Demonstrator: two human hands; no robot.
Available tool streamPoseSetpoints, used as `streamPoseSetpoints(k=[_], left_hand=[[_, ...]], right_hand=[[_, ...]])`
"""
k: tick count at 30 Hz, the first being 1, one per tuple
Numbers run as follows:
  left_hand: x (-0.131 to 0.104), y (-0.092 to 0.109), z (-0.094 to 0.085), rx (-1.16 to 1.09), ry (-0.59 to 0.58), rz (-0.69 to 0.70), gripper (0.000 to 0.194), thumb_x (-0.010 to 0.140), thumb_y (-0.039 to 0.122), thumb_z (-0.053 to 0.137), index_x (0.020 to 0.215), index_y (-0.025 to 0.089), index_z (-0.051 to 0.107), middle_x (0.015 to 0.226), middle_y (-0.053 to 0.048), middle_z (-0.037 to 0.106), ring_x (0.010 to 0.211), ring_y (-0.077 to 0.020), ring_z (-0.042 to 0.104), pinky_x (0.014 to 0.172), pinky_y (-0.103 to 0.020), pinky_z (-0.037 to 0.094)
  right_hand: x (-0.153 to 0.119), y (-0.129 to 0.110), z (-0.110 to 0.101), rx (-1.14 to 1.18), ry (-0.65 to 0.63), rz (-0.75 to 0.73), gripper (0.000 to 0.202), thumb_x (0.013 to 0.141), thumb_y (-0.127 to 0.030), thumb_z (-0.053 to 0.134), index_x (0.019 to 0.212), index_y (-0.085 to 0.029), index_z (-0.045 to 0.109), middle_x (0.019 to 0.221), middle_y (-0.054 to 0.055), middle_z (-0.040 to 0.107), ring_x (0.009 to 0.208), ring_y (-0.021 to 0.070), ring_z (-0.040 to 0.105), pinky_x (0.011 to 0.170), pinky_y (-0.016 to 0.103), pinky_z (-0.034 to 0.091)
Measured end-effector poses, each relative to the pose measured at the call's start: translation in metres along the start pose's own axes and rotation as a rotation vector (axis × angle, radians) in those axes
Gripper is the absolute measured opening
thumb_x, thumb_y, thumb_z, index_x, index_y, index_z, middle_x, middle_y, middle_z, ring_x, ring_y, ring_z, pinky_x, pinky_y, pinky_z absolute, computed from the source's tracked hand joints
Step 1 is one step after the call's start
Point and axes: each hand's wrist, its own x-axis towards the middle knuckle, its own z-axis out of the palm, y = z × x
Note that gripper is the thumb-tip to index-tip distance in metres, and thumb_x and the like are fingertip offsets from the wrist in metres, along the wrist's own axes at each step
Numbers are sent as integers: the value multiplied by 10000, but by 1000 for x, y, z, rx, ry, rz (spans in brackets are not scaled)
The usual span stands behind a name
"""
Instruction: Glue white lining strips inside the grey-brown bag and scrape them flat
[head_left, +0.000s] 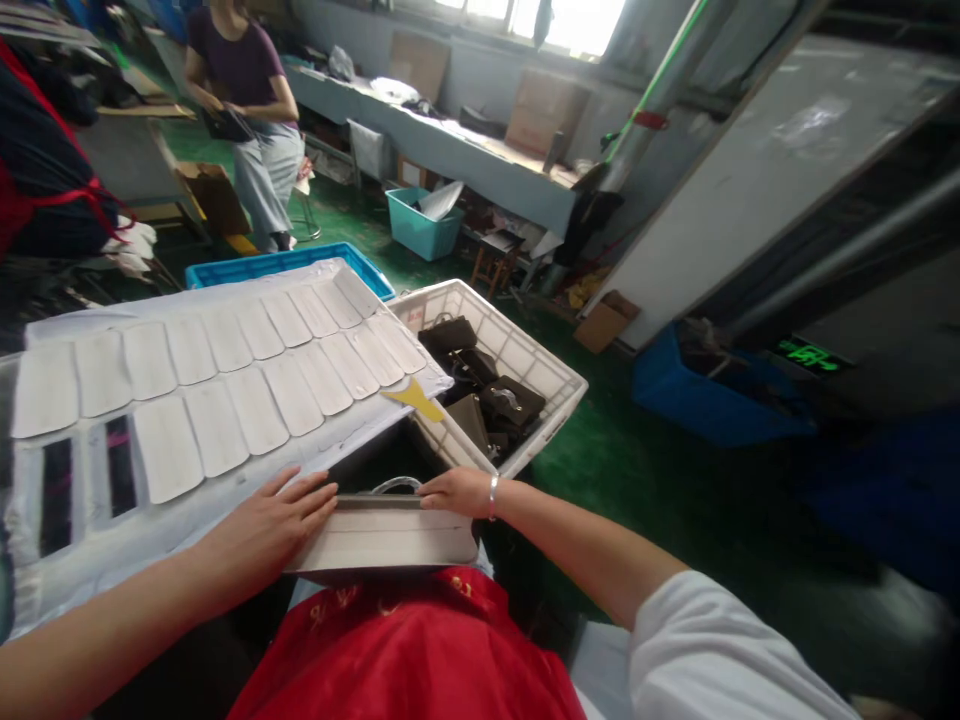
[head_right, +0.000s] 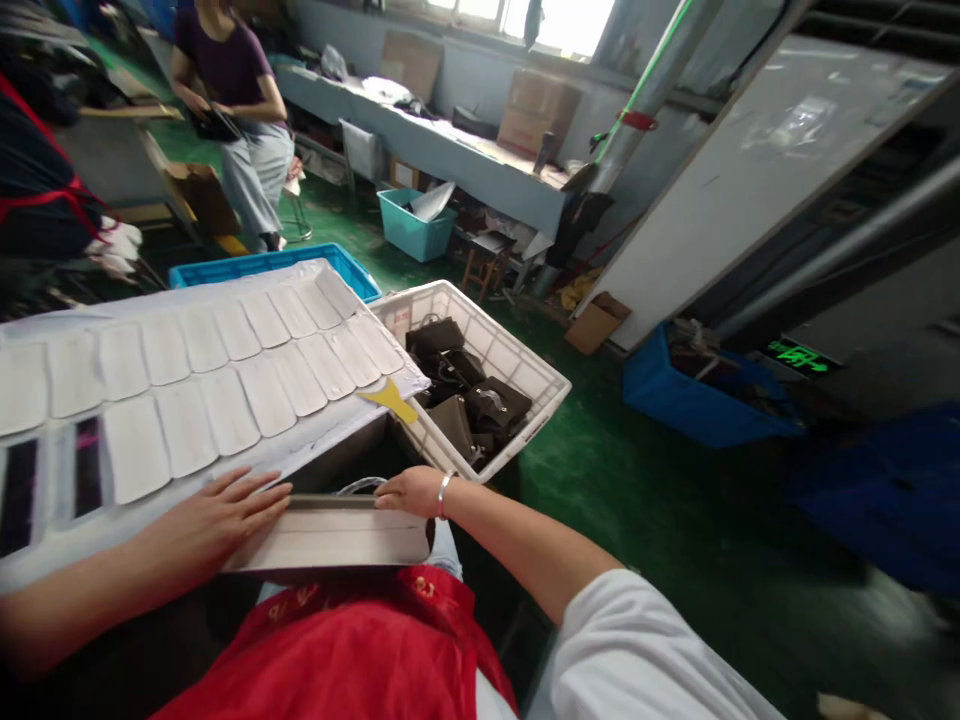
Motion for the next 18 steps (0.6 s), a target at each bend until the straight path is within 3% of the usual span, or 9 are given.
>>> streamPoseSetpoints(k=[3,6,9,12,18], left_hand=[[11,30,11,-82,107,31,394,839,127,439,1214,186,545,1241,-92,584,1148,-260,505,968,-432,383],[28,73,18,-198,180,29,301,874,208,458,1155,158,553,1138,-97,628,1028,-223,562,875,-351,451],[45,106,18,-249,218,-18,198,883,208,456,1030,170,583,1031,-80,645,932,-211,569,803,-338,456],[52,119,14,-271,209,-56,150,897,220,449,888,189,596,989,-54,639,900,-203,549,775,-338,431],[51,122,5,-286,193,-66,74,843,178,528,802,186,588,980,-41,636,902,-204,523,773,-343,399]], right_hand=[[-35,-4,19,22,349,-104,386,856,-339,535,1194,-155,564,1225,88,574,1117,185,526,981,282,376],[-75,-5,53,8,717,-240,366,802,-362,607,1102,-155,571,1212,114,567,1138,202,497,1015,355,346],[-93,-4,88,-48,833,-227,261,802,-361,612,993,-184,589,1213,104,564,1182,224,457,1050,430,283],[-89,-3,110,-95,904,-164,109,844,-292,553,845,-205,620,1177,69,588,1200,222,435,1059,448,254],[-86,-16,119,-201,1013,-105,138,833,-226,504,769,-205,625,1217,59,561,1231,247,397,1066,478,227]])
